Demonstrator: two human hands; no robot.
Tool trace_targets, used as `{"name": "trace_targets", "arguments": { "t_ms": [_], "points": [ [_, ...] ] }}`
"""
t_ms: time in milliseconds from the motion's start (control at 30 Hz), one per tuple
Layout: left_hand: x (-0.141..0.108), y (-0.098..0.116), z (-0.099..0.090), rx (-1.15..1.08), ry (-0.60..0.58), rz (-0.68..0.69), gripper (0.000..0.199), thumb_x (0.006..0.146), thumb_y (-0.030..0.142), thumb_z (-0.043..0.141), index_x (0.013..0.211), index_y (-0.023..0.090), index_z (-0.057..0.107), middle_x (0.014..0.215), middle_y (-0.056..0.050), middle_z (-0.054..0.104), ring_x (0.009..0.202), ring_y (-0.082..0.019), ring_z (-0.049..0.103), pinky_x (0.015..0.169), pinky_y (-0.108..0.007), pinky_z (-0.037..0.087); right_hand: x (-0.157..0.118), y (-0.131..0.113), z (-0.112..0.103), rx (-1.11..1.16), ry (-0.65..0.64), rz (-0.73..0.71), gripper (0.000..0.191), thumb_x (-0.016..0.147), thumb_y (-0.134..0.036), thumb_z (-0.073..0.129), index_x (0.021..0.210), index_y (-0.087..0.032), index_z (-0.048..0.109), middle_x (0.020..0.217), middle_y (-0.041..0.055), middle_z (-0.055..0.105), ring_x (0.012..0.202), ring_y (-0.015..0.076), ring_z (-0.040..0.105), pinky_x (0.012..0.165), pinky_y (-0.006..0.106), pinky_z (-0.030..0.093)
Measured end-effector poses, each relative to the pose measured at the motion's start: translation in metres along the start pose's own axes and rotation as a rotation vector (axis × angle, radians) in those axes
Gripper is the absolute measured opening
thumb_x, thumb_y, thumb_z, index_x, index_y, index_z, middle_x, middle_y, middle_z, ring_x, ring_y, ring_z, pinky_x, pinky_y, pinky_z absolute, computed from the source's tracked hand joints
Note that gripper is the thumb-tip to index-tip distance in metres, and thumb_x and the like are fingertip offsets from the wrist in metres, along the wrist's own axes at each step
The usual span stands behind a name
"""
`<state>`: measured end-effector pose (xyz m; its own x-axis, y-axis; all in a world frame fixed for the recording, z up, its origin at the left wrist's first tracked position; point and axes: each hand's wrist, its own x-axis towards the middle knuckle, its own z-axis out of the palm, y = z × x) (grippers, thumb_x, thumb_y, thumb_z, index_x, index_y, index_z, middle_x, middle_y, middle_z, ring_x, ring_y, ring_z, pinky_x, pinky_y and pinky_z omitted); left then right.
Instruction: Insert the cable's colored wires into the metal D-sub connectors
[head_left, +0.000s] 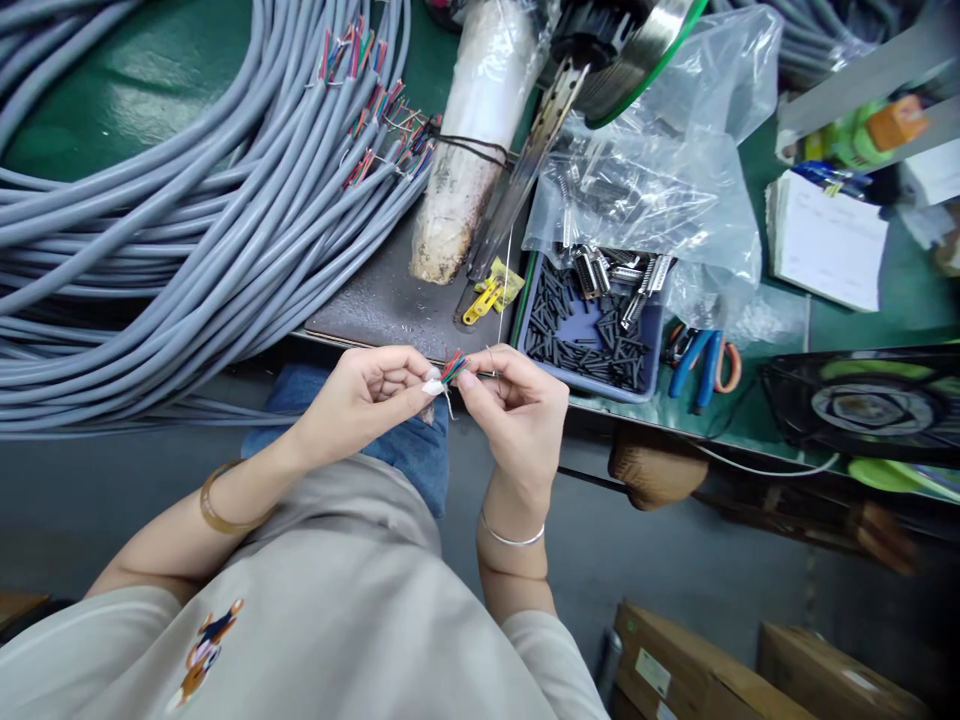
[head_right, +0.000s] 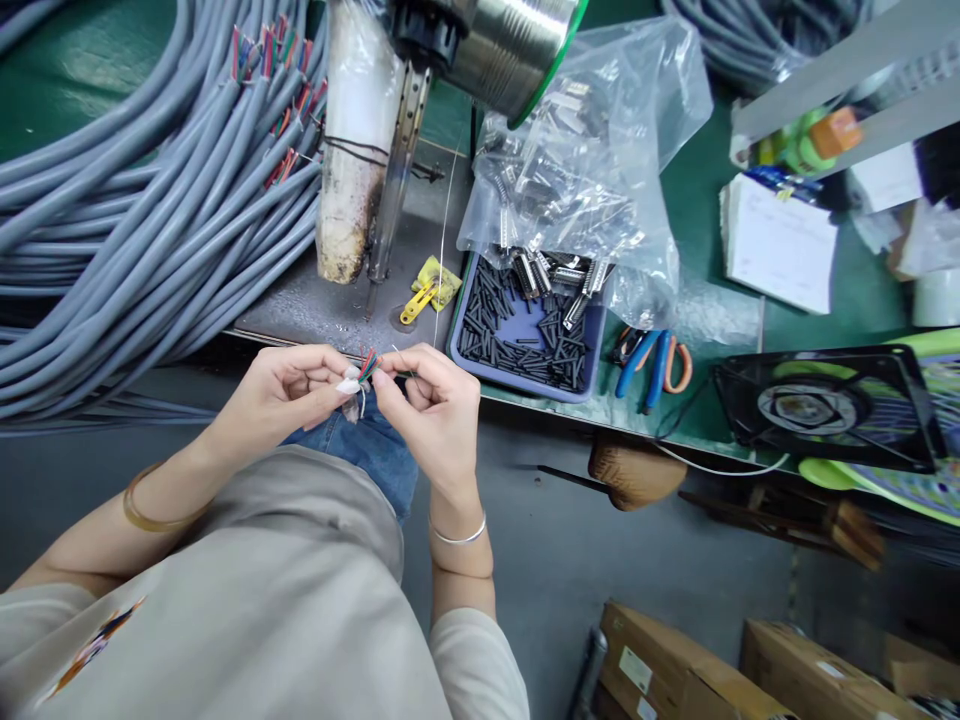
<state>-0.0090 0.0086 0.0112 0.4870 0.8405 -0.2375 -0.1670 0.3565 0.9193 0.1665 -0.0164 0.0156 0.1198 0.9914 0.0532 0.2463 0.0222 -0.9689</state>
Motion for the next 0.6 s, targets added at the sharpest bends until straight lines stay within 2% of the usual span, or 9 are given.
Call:
{"name": "trace_targets", "arguments": {
  "t_ms": [233, 400, 533, 600],
  "points": [
    [0.0002, -0.0007, 0.0004, 0.012, 0.006, -0.002, 0.025, 0.083, 0.035, 0.082, 0.083, 0.014, 0.068, 0.065, 0.000, 0.070, 0.047, -0.005, 0.053, 0.044, -0.016, 0.039, -0.0007, 0.0007, -0.0004, -0.042, 0.003, 0.002, 0.010, 0.085, -0.025, 0.069, 0.077, -0.017, 0.071, 0.070, -0.0029, 0.058, 0.046, 0.0023, 0.027, 0.044, 0.023, 0.016],
    [-0.0003, -0.0018, 0.0010, -0.018, 0.077, 0.060, 0.022, 0.082, 0.030, 0.081, 0.085, 0.014, 0.068, 0.065, 0.001, 0.069, 0.045, -0.003, 0.048, 0.042, -0.015, 0.037, -0.0032, 0.0023, 0.0013, -0.030, 0.019, 0.011, 0.009, 0.085, -0.025, 0.069, 0.079, -0.018, 0.070, 0.073, -0.0037, 0.060, 0.046, 0.0017, 0.026, 0.043, 0.023, 0.016],
    [-0.0007, -0.0006, 0.0014, -0.011, 0.110, 0.067, 0.023, 0.081, 0.030, 0.082, 0.085, 0.014, 0.066, 0.065, 0.001, 0.069, 0.044, -0.003, 0.047, 0.043, -0.015, 0.038, -0.0052, 0.0020, 0.0012, -0.110, 0.068, -0.052, 0.007, 0.086, -0.024, 0.069, 0.083, -0.019, 0.074, 0.074, -0.0030, 0.061, 0.047, 0.0029, 0.026, 0.045, 0.024, 0.018],
    [-0.0010, 0.0002, 0.0014, 0.002, 0.113, 0.063, 0.024, 0.081, 0.032, 0.082, 0.085, 0.015, 0.066, 0.064, 0.002, 0.068, 0.044, -0.004, 0.047, 0.043, -0.016, 0.038, -0.0050, 0.0022, 0.0002, -0.103, 0.055, -0.040, 0.008, 0.087, -0.025, 0.070, 0.084, -0.019, 0.075, 0.073, -0.0026, 0.062, 0.047, 0.0033, 0.026, 0.045, 0.024, 0.017]
  ]
}}
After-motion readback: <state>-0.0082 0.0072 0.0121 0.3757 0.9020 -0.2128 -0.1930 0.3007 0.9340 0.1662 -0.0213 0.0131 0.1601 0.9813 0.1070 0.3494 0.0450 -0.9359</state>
